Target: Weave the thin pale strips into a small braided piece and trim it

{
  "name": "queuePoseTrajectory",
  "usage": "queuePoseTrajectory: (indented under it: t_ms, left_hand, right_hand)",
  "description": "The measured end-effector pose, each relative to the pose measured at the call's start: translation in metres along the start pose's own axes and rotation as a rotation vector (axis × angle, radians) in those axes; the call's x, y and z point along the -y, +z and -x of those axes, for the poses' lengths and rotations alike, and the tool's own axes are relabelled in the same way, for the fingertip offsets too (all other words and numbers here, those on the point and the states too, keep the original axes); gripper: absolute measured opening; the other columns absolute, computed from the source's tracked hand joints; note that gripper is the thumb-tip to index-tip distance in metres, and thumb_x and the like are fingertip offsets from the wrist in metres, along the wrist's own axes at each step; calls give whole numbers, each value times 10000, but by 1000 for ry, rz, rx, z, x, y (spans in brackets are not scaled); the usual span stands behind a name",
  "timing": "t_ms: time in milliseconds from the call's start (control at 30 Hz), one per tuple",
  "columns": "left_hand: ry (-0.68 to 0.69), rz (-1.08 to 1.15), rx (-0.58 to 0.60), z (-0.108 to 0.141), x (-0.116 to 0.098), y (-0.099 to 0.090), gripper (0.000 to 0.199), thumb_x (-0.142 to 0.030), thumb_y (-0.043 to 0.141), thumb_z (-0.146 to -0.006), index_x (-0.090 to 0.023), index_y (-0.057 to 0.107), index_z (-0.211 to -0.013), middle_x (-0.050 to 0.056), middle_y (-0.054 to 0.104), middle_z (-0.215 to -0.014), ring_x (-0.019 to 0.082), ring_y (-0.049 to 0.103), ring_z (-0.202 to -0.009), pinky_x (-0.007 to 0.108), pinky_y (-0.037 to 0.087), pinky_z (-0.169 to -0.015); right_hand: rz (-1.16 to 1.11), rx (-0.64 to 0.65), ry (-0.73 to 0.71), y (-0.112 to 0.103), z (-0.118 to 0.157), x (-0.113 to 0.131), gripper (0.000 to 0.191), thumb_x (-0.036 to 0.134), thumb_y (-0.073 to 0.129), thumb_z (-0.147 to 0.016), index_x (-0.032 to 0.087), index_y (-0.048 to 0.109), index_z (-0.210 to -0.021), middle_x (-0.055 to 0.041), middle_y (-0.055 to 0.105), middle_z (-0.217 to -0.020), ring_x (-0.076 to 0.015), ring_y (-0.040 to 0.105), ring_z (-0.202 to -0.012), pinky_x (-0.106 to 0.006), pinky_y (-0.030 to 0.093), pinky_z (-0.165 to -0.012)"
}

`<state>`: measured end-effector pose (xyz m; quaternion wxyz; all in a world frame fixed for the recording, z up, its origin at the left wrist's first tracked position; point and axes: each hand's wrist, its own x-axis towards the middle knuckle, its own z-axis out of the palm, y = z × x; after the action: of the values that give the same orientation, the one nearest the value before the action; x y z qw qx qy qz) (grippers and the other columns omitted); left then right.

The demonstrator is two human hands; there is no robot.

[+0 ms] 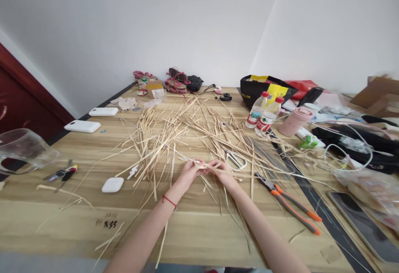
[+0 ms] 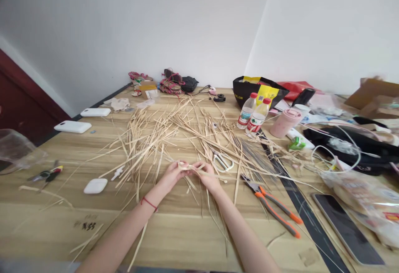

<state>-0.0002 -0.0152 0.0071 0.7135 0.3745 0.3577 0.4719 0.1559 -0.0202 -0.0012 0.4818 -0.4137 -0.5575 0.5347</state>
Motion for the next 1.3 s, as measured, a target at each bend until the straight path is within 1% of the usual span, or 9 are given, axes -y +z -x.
queuePoseTrajectory:
  t_ms: [167,367,500,667,800,900,1000,1133,1300]
  left_hand:
    - [-41,7,-37,0,0,-4,234,-261,745,-612,-102,627,-738,65,672,-764,170,637,-718,353,511,-773]
    - [-108,-12,-56,0,-5,-3,260,-266,772,-586,-103,630,-730,79,688,-765,172,647,-682,363,525,-772]
    - [-71,-26,-72,-1,-4,-2,258,-274,779,-571,-101,630,-691,59,678,-698,174,642,-672,359,529,-758]
    - [-28,-37,-119,-5,2,-4,275,-277,790,-544,-105,620,-675,46,672,-698,169,637,-676,366,529,-753]
    - [16,-69,-105,-6,1,-4,305,-252,810,-496,-110,627,-695,58,681,-739,198,644,-731,390,522,-772]
    - [31,-77,-101,-5,-2,-2,309,-248,808,-501,-115,639,-722,54,683,-747,190,642,-720,382,521,-772]
    - [16,-22,-92,-2,-3,-1,276,-248,799,-523,-114,633,-699,41,675,-727,177,638,-708,374,520,-780]
    - [-62,-15,-98,0,-3,-2,276,-253,796,-531,-104,653,-713,54,680,-748,174,636,-686,360,527,-744]
    - [-109,13,-34,-1,-2,-5,252,-250,771,-577,-103,684,-762,66,686,-762,157,630,-679,325,521,-727]
  right_hand:
    - [241,-80,-64,0,1,0,301,482,632,-717,182,629,-737,-29,641,-699,-166,575,-644,-284,449,-622]
    - [438,-157,-240,3,7,9,225,413,553,-802,204,623,-758,-32,630,-753,-179,562,-740,-302,426,-714]
    - [466,-191,-283,2,7,8,214,407,552,-802,206,612,-760,-41,620,-755,-190,556,-745,-323,427,-727]
    - [415,-169,-236,-2,4,3,224,424,575,-783,205,616,-756,-46,633,-760,-199,567,-753,-329,433,-729]
    - [336,-145,-177,-4,2,2,245,435,573,-783,197,617,-750,-45,645,-764,-202,585,-767,-323,437,-738]
    - [321,-144,-178,-3,3,3,240,424,567,-790,192,614,-752,-46,646,-762,-199,588,-753,-317,439,-722]
    - [396,-167,-239,-2,5,4,190,379,558,-800,199,615,-778,-44,639,-772,-196,575,-751,-319,434,-719]
    - [521,-174,-374,-3,7,3,84,249,541,-774,208,603,-813,-45,618,-793,-199,550,-767,-333,432,-721]
    - [624,-162,-458,-4,8,4,163,132,495,-720,205,576,-842,-48,593,-810,-206,531,-804,-347,424,-743]
